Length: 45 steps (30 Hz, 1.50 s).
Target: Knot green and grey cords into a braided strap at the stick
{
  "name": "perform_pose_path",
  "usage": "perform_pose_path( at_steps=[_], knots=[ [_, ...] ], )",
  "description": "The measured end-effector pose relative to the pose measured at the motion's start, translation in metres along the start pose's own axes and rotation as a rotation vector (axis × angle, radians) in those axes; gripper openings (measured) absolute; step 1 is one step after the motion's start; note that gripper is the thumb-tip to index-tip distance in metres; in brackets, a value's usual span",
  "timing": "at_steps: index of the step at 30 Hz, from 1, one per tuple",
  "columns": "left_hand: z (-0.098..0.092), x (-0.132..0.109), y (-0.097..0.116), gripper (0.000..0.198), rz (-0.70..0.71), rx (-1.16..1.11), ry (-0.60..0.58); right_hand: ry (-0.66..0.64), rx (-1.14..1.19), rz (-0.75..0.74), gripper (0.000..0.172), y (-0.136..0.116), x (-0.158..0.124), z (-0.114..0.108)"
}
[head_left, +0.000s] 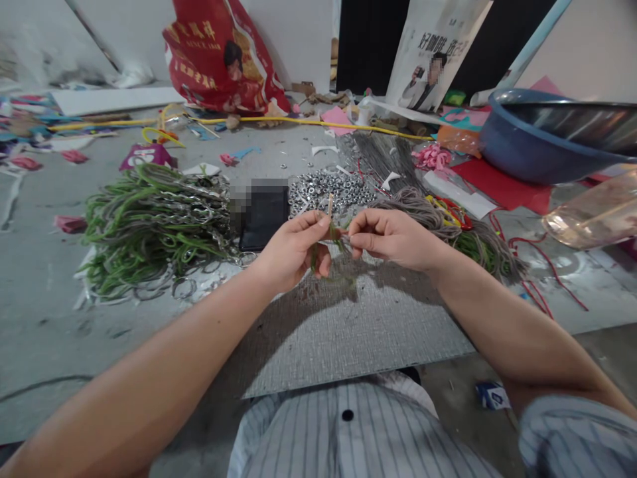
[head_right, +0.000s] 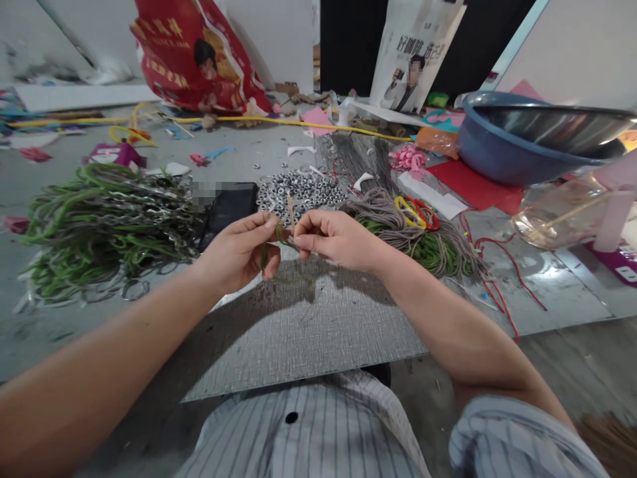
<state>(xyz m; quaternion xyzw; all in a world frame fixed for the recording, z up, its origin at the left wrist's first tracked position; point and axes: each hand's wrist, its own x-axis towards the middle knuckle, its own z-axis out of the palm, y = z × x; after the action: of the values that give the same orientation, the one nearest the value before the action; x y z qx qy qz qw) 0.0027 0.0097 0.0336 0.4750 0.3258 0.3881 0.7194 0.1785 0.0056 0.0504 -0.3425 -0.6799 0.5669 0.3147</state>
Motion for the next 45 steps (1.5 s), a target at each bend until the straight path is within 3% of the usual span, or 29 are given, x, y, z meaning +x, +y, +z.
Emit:
perform_pose_path(
  at_steps=[8, 14, 17, 20, 22, 24, 30, 35, 40, 42, 45],
  knots=[
    [-0.005, 0.001, 0.001, 0.012, -0.107, -0.038, -0.147, 0.189, -0.106, -0.073, 0.006, 0.006, 0.002, -0.006],
    [-0.008, 0.003, 0.006, 0.016, -0.045, -0.02, -0.032, 0.306, -0.231, -0.041, 0.005, 0.008, 0.005, -0.016],
    [-0.01, 0.004, 0.008, 0.017, -0.042, -0.006, 0.013, 0.226, -0.337, -0.013, 0.009, 0.006, 0.005, -0.017],
    [-0.01, 0.004, 0.007, 0.016, -0.041, 0.009, 0.022, -0.008, -0.399, 0.031, 0.019, 0.004, 0.004, -0.017],
    [-0.01, 0.003, 0.005, 0.016, -0.04, 0.022, 0.013, -0.175, -0.363, 0.068, 0.02, 0.003, 0.002, -0.017],
    [-0.009, 0.003, 0.004, 0.017, -0.04, 0.039, 0.001, -0.224, -0.273, 0.048, 0.02, 0.003, 0.0, -0.017],
    [-0.009, 0.003, 0.002, 0.017, -0.041, 0.041, -0.047, 0.068, 0.095, -0.244, 0.024, -0.001, -0.006, -0.012],
    [-0.011, 0.004, -0.001, 0.017, -0.021, 0.057, -0.032, 0.139, 0.403, -0.244, 0.029, -0.007, -0.006, -0.012],
    [-0.011, 0.007, -0.004, 0.018, -0.063, 0.106, 0.012, 0.403, 0.39, -0.188, 0.035, -0.013, -0.007, -0.018],
    [-0.01, 0.007, -0.005, 0.018, -0.074, 0.126, 0.034, 0.432, 0.363, -0.189, 0.034, -0.015, -0.008, -0.019],
    [-0.011, 0.008, -0.005, 0.019, -0.086, 0.155, 0.059, 0.339, 0.346, -0.244, 0.032, -0.018, -0.01, -0.019]
  ],
)
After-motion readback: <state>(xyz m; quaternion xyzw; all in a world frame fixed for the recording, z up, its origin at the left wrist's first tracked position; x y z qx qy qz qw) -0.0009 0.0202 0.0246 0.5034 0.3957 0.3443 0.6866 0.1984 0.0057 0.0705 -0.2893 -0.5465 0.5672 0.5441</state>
